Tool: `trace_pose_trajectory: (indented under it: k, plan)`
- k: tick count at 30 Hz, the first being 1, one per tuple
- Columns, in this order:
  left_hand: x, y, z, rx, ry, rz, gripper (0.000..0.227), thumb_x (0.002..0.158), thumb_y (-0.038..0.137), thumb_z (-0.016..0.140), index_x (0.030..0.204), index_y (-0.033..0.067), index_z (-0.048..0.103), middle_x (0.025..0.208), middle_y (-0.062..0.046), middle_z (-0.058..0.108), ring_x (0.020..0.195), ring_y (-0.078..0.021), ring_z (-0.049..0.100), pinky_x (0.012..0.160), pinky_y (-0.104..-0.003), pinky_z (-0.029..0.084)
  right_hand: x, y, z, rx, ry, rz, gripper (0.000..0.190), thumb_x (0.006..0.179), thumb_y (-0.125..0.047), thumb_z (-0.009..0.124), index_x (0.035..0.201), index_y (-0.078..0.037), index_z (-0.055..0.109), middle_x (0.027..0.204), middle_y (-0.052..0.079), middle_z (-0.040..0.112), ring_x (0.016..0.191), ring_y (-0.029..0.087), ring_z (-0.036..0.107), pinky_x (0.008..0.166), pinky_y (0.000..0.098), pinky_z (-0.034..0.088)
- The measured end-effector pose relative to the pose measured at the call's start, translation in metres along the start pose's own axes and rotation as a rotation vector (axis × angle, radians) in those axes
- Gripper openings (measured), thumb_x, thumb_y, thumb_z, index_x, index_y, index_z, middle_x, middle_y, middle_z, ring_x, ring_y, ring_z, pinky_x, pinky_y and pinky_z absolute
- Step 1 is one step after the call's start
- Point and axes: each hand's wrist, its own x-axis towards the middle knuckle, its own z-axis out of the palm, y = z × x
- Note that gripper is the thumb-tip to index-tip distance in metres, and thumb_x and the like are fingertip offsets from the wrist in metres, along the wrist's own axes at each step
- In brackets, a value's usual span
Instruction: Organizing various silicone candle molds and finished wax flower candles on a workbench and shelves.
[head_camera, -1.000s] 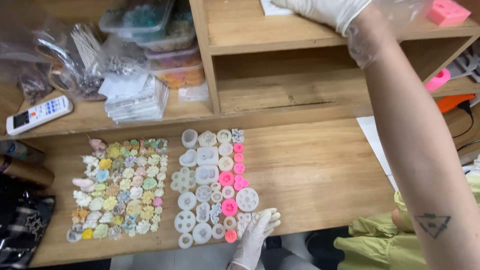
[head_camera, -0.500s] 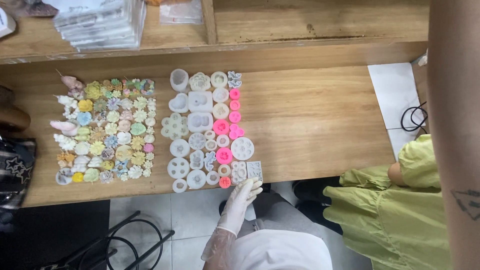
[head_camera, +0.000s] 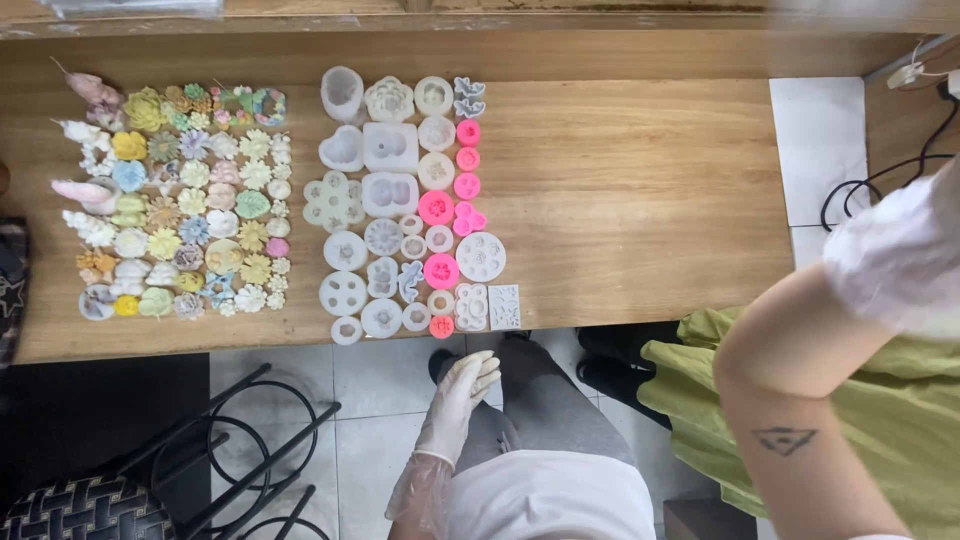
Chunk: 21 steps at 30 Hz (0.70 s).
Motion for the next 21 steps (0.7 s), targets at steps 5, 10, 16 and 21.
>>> trace_pose_trajectory:
  k: [5,10,16,21]
  plan:
    - [-0.012,0.010,0.008,0.006,0.078,0.000,0.045,0.099,0.037,0.053,0.133,0.0088,0.064,0.128,-0.009,0.072,0.117,-0.0185,0.068,0.107,-0.036,0.046,0.007,0.097,0.045,0.135,0.001,-0.015,0.033,0.092,0.009,0.082,0.116,-0.006,0.066,0.108,0.012,0.073,0.094,0.021,0.074,0.081,0.0315,0.065]
    - [-0.010,0.006,0.009,-0.011,0.161,-0.025,0.046,0.099,0.038,0.053,0.132,0.0071,0.065,0.129,-0.010,0.073,0.120,-0.0190,0.068,0.109,-0.034,0.045,0.032,0.281,0.081,-0.062,-0.033,0.413,0.041,0.090,0.003,0.077,0.130,-0.003,0.070,0.105,0.002,0.069,0.093,0.008,0.063,0.085,0.0232,0.056]
    - [0.009,-0.037,-0.005,-0.137,0.247,-0.027,0.048,0.099,0.039,0.054,0.132,0.0072,0.065,0.128,-0.011,0.074,0.121,-0.0202,0.067,0.108,-0.036,0.045,0.108,0.448,0.081,0.096,0.069,0.503,0.037,0.091,-0.002,0.077,0.127,-0.002,0.069,0.104,0.003,0.074,0.092,0.009,0.068,0.083,0.0233,0.058]
    - [0.033,-0.089,-0.022,-0.203,0.326,-0.078,0.050,0.098,0.043,0.053,0.136,0.0122,0.063,0.131,-0.007,0.073,0.122,-0.0176,0.067,0.109,-0.037,0.041,0.164,0.605,0.069,0.063,0.193,0.549,0.032,0.090,-0.004,0.082,0.120,0.000,0.071,0.102,0.009,0.074,0.083,0.013,0.065,0.072,0.0272,0.055]
